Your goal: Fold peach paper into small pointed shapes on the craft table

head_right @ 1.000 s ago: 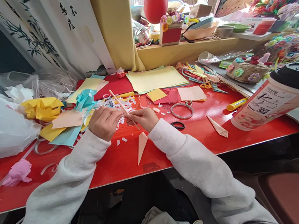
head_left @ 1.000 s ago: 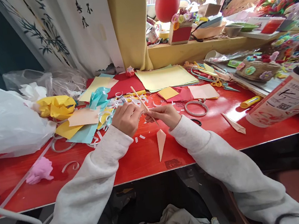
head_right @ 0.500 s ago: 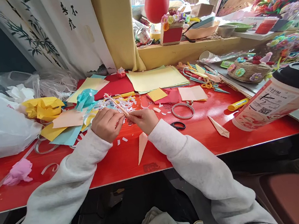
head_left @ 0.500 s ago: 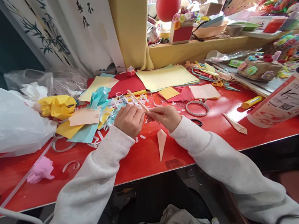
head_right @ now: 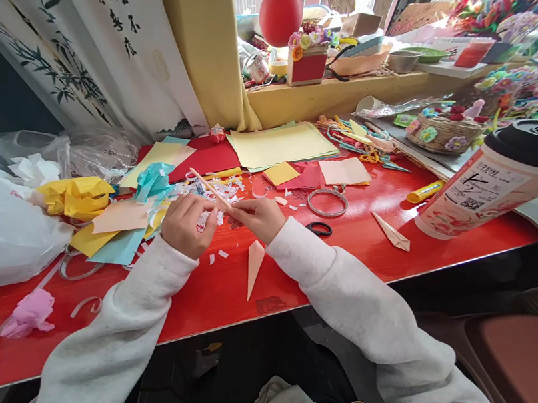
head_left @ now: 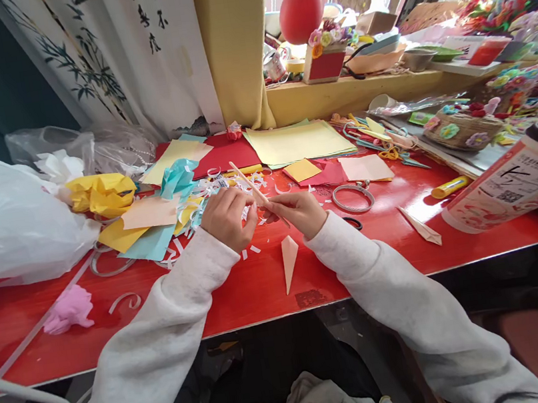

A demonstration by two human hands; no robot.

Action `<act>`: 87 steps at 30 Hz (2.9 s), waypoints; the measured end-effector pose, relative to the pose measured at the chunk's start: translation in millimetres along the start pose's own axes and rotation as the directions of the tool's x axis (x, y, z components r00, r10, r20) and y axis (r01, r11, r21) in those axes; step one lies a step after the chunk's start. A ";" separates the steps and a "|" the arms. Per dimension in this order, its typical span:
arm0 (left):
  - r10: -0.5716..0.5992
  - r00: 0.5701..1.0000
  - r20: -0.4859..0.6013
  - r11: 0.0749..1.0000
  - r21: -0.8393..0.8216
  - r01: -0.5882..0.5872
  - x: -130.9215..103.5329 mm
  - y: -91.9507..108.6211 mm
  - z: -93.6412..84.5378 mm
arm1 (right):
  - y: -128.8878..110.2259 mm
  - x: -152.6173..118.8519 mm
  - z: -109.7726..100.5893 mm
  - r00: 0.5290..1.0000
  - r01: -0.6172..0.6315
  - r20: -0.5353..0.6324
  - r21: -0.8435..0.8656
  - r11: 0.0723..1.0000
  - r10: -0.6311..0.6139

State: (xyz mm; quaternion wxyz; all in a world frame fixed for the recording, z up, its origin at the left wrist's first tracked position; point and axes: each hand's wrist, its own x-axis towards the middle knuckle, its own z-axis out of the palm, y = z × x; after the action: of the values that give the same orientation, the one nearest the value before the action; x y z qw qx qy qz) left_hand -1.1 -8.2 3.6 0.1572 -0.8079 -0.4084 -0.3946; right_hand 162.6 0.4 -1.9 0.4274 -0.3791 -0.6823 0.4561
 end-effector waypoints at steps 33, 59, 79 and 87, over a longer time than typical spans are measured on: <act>-0.395 0.679 0.619 0.468 -0.500 0.728 14.1 -6.7 -9.4 | 7.3 3.2 -1.3 1.000 -0.022 0.014 0.007 1.000 0.022; 0.392 0.916 0.088 0.915 0.065 -0.398 2.3 -14.4 -4.3 | -4.8 3.9 -2.7 0.951 -0.308 0.077 0.318 0.897 0.300; 0.420 0.906 0.062 0.896 0.128 -0.424 2.3 -9.1 -2.6 | -5.7 3.7 -2.5 0.941 -0.336 0.072 0.287 0.897 0.330; 0.445 0.894 0.054 0.879 0.168 -0.447 3.3 -8.7 -3.6 | -4.3 3.6 -3.5 0.945 -0.326 0.083 0.293 0.899 0.315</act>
State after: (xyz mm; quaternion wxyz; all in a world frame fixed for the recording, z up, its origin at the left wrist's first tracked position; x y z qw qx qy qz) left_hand -8.6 -3.1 7.8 0.3115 -0.8658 -0.2459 -0.3047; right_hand 164.0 3.5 3.8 0.3880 -0.4084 -0.5397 0.6256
